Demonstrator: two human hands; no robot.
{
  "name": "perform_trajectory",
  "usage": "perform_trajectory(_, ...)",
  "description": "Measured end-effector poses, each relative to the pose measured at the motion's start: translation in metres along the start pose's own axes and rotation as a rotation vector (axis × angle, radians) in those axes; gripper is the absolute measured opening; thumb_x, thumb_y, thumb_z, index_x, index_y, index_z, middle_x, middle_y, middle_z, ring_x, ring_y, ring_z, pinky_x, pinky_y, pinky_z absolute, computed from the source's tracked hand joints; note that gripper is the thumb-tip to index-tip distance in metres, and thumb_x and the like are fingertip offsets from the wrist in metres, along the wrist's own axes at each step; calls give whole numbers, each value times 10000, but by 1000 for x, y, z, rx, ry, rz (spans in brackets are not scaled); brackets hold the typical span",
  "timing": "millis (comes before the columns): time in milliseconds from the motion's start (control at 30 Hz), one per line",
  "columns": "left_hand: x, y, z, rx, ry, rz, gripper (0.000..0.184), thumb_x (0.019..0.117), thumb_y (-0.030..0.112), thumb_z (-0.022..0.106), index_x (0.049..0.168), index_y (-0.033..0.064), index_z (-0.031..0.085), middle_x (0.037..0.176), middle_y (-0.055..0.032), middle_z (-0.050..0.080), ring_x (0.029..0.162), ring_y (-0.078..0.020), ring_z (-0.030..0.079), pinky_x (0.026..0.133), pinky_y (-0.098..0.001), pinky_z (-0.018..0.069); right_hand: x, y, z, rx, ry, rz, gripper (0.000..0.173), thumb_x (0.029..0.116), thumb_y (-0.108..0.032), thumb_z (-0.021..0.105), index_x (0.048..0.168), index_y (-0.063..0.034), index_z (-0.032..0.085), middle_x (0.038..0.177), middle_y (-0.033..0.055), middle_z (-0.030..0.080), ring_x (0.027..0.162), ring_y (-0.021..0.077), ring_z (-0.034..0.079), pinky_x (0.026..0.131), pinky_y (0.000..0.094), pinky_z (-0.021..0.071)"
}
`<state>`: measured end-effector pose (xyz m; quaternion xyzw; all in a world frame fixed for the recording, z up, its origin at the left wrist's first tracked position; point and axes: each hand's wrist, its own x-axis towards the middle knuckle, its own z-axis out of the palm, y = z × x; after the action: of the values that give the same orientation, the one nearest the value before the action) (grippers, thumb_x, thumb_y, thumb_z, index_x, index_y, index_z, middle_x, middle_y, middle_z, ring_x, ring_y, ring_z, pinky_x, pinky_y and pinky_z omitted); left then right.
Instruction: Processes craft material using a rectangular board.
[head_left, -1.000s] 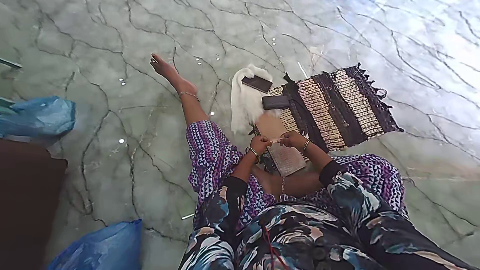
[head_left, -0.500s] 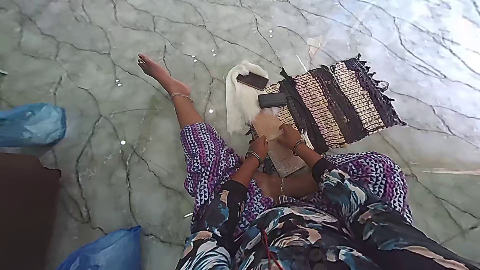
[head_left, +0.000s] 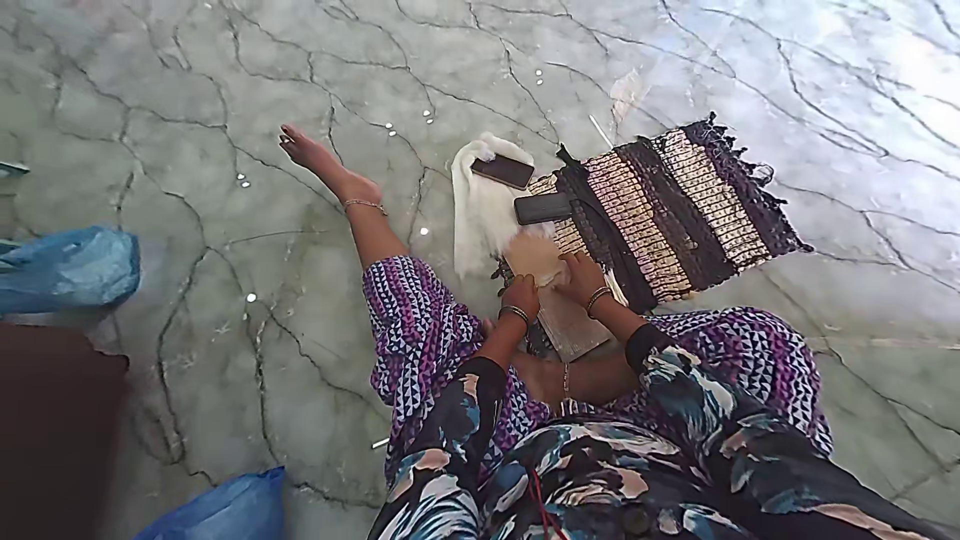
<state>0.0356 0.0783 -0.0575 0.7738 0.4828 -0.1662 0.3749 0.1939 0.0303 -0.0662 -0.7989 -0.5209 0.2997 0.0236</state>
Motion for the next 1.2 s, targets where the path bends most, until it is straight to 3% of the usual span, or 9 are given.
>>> perform_trajectory(167,1,0,1,10,-22,-8,381,1119,208,395,1373,-25,557,1434,-247,544,1323,-376,572,1083,-538,479,-7,-5,2,-67,36,-94,638,892,-287,770,1470,-143,543,1434,208,550,1334,416,511,1081,616,401)
perform_trajectory(400,-6,-5,2,-39,-11,36,379,1117,180,379,1355,-50,564,1419,-255,556,1340,-371,559,1110,-521,457,-6,0,2,-76,2,-63,606,909,-348,749,1408,-59,563,1405,198,585,1318,395,536,1074,596,405)
perform_trajectory(767,-1,0,1,-49,-4,-43,386,1110,204,394,1359,-33,569,1429,-245,555,1328,-359,574,1091,-531,475,-8,0,3,-80,23,-68,612,908,-365,742,1415,-75,563,1412,189,581,1302,395,539,1054,595,410)
perform_trajectory(867,-1,4,-1,-26,-20,-70,404,1105,221,402,1393,-17,554,1448,-243,548,1327,-369,577,1083,-544,482,-13,0,11,-132,42,-208,591,979,-321,640,1508,-99,494,1576,155,459,1456,349,432,1169,578,334)
perform_trajectory(933,-2,6,-3,-1,-30,-71,411,1100,221,410,1414,-11,538,1459,-238,540,1326,-371,578,1078,-545,486,-15,-5,20,-196,-70,-298,602,1065,-297,478,1609,-84,334,1706,122,252,1585,307,214,1273,559,157)
perform_trajectory(1000,-3,7,-3,20,-38,-68,418,1090,226,438,1423,-9,530,1457,-237,541,1320,-370,581,1075,-543,487,-18,-7,32,-244,-160,-330,630,1101,-325,373,1644,-53,205,1735,119,140,1609,291,110,1287,556,82)
perform_trajectory(1200,-11,0,-6,-2,-116,-103,441,1057,273,552,1386,-21,547,1373,-255,613,1317,-399,583,1090,-589,459,-45,-5,40,-290,-240,-256,887,1035,-577,435,1653,-36,101,1741,141,62,1612,313,63,1278,577,62)
